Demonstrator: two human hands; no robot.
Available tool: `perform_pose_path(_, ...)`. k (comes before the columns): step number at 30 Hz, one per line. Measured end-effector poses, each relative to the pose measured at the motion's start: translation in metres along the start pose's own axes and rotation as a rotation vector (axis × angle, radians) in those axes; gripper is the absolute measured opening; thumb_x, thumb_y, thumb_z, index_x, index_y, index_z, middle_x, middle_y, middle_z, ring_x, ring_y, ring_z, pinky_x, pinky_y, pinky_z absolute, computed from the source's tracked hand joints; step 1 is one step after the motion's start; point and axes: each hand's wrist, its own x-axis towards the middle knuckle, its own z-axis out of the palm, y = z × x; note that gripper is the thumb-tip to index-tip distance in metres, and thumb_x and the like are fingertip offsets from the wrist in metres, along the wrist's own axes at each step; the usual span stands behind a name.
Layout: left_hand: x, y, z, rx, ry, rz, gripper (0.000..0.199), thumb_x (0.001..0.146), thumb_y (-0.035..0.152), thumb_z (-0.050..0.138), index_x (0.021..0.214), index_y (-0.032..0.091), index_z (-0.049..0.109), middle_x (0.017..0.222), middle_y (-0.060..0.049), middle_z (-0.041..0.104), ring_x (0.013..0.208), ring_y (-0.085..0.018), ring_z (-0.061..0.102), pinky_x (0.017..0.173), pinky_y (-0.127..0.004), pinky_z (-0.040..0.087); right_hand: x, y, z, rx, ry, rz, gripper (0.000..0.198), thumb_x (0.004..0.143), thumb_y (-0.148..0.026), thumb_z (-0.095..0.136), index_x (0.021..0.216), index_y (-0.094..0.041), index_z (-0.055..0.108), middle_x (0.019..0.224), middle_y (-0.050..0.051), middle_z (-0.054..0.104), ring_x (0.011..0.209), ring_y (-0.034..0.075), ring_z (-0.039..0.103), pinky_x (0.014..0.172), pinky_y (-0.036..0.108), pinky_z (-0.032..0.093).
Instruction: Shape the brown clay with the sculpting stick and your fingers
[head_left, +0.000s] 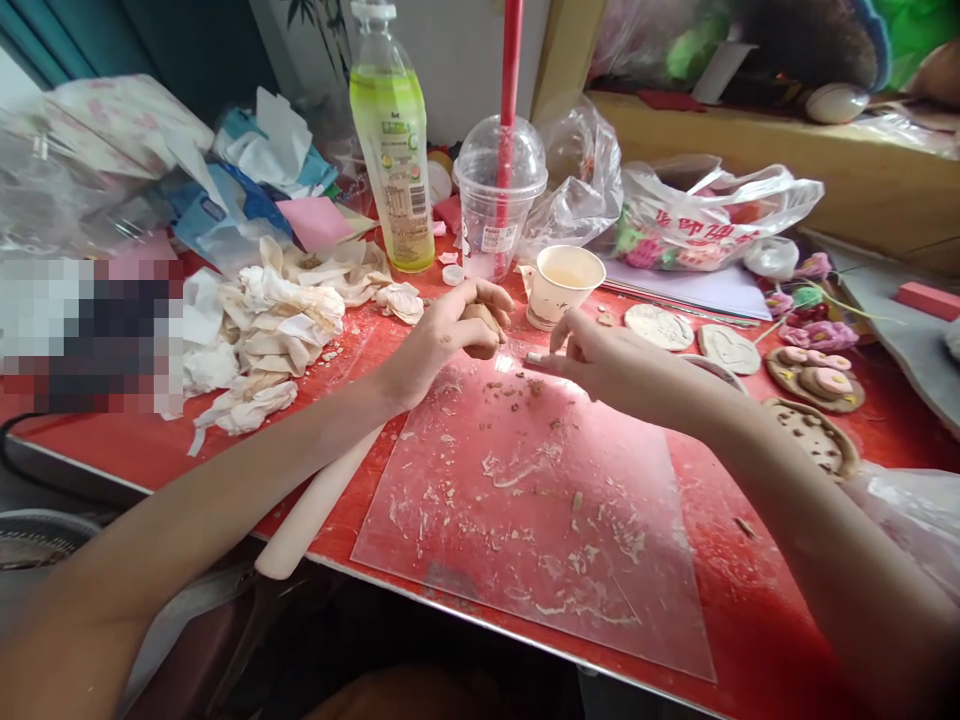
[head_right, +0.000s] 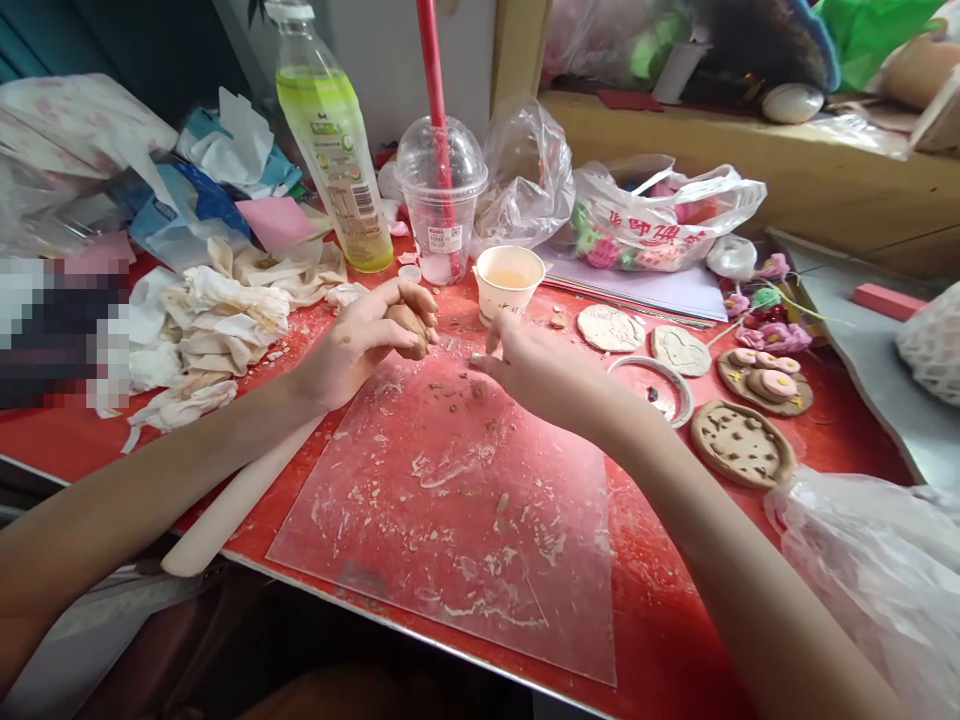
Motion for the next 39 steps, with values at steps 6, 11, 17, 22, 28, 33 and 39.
perform_pose_path(6,0.002,-0.003,-0.004,0.004,0.074,0.035,0.024,0.063,0.007,0.046,0.084,0.015,0.054,0.065,0.002,0.053,0.062,-0.007,0.053,0.059,-0.018,0.041,0.001,0.000,0.012,-0.369,-0.161,0.031,0.047,0.080,-0.063,0.048,0.075,-0.019,0.062,0.070,0.009,0.065,0.057,0.019,0.054,0.050,0.028,0.027)
perform_pose_path(11,0.004,-0.005,-0.005,0.005,0.106,0.076,0.022,0.063,0.006,0.044,0.081,0.014,0.054,0.064,0.002,0.051,0.061,-0.007,0.053,0.055,-0.018,0.040,-0.006,-0.019,0.023,-0.623,-0.130,0.083,0.046,0.092,-0.050,0.036,0.102,-0.014,0.062,0.084,0.014,0.069,0.071,0.025,0.064,0.050,0.027,0.026)
perform_pose_path(17,0.003,-0.005,-0.005,0.034,0.080,0.073,0.019,0.063,0.007,0.043,0.075,0.014,0.055,0.061,0.002,0.050,0.058,-0.007,0.052,0.050,-0.018,0.036,-0.011,-0.031,0.036,-0.697,-0.112,0.108,0.034,0.097,-0.028,0.029,0.108,-0.012,0.056,0.079,0.015,0.068,0.067,0.023,0.065,0.049,0.026,0.026)
perform_pose_path(22,0.003,-0.006,-0.006,0.048,0.060,0.057,0.018,0.062,0.009,0.042,0.072,0.014,0.056,0.058,0.001,0.050,0.055,-0.008,0.051,0.048,-0.018,0.035,-0.010,-0.029,0.040,-0.726,-0.107,0.062,0.030,0.090,-0.006,0.028,0.103,-0.010,0.055,0.078,0.015,0.067,0.067,0.024,0.065,0.048,0.026,0.023)
perform_pose_path(28,0.002,-0.005,-0.005,0.060,0.060,0.029,0.020,0.057,0.009,0.042,0.070,0.014,0.056,0.059,0.001,0.051,0.054,-0.007,0.051,0.047,-0.018,0.036,-0.003,-0.020,0.035,-0.642,-0.101,0.012,0.024,0.086,-0.006,0.033,0.088,-0.011,0.057,0.069,0.011,0.064,0.061,0.021,0.060,0.047,0.028,0.019)
perform_pose_path(33,0.003,-0.005,-0.005,0.032,0.063,0.010,0.019,0.056,0.009,0.043,0.070,0.013,0.056,0.060,0.001,0.051,0.053,-0.007,0.050,0.047,-0.018,0.036,0.004,-0.015,0.017,-0.136,-0.004,-0.044,0.034,0.094,-0.029,0.031,0.070,-0.016,0.052,0.067,0.005,0.060,0.058,0.013,0.050,0.052,0.027,0.025)
perform_pose_path(39,0.003,-0.004,-0.007,0.007,0.087,-0.012,0.017,0.056,0.010,0.044,0.068,0.014,0.056,0.058,0.001,0.050,0.052,-0.007,0.050,0.047,-0.018,0.037,0.006,-0.015,0.028,0.060,0.103,-0.148,0.023,0.090,-0.028,0.045,0.079,-0.015,0.060,0.076,0.005,0.060,0.066,0.013,0.051,0.060,0.026,0.034)
